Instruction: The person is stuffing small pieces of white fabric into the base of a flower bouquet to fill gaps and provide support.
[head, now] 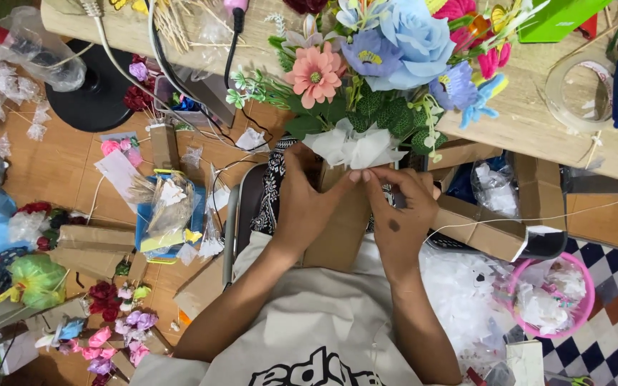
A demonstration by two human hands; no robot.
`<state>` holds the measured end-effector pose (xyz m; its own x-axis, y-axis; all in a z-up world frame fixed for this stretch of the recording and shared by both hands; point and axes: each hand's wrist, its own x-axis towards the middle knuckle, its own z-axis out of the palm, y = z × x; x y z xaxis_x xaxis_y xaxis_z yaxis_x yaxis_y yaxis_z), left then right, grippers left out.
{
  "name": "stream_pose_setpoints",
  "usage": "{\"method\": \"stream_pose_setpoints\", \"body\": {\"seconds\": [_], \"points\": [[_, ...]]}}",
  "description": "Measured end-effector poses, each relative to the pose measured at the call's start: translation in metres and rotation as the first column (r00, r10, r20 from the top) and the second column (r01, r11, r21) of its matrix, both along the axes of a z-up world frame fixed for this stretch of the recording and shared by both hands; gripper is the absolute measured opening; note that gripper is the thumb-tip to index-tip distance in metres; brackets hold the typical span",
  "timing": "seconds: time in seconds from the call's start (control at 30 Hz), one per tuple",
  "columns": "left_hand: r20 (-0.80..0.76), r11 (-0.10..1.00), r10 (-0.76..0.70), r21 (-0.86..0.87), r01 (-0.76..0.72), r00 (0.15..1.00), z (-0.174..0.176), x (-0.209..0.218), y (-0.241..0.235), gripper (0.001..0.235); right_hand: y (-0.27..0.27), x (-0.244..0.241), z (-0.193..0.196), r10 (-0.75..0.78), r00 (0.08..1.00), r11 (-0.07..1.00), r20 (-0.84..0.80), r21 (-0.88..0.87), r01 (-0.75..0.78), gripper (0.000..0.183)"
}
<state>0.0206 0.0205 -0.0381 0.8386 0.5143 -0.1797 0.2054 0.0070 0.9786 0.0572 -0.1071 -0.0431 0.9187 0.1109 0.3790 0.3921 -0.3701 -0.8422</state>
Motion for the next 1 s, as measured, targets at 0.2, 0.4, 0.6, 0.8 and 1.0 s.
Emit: {"method": "stream_pose_setpoints", "body": {"seconds": [0.2, 0.4, 0.6, 0.8, 1.0], "points": [[0.01, 0.995, -0.072, -0.075, 0.072, 0.997, 0.011, 0.008, 0.001, 0.077, 0.001, 0.0, 0.001, -0.034, 0.999, 0.999, 0.006, -0.02, 0.035, 0.005], [0.023, 0.997, -0.053, -0.057, 0.055, 0.998, 0.006, 0.009, 0.001, 0.064, 0.001, -0.001, 0.002, -0.06, 0.998, 0.997, 0.034, -0.052, 0.062, 0.005], [0.02, 0.998, -0.024, -0.052, 0.025, 1.0, 0.002, 0.009, -0.001, 0.068, -0.003, 0.0, -0.006, -0.087, 0.993, 0.991, 0.073, -0.093, 0.094, 0.01], [0.027, 0.999, 0.003, -0.05, -0.001, 1.0, -0.006, 0.009, -0.003, 0.062, -0.006, 0.0, -0.018, -0.152, 0.987, 0.981, 0.061, -0.11, 0.158, 0.013], [0.036, 0.995, 0.023, -0.095, -0.019, 0.999, -0.032, 0.009, -0.002, 0.065, -0.014, 0.007, -0.03, -0.099, 0.977, 0.989, -0.187, 0.091, 0.118, 0.026]]}}
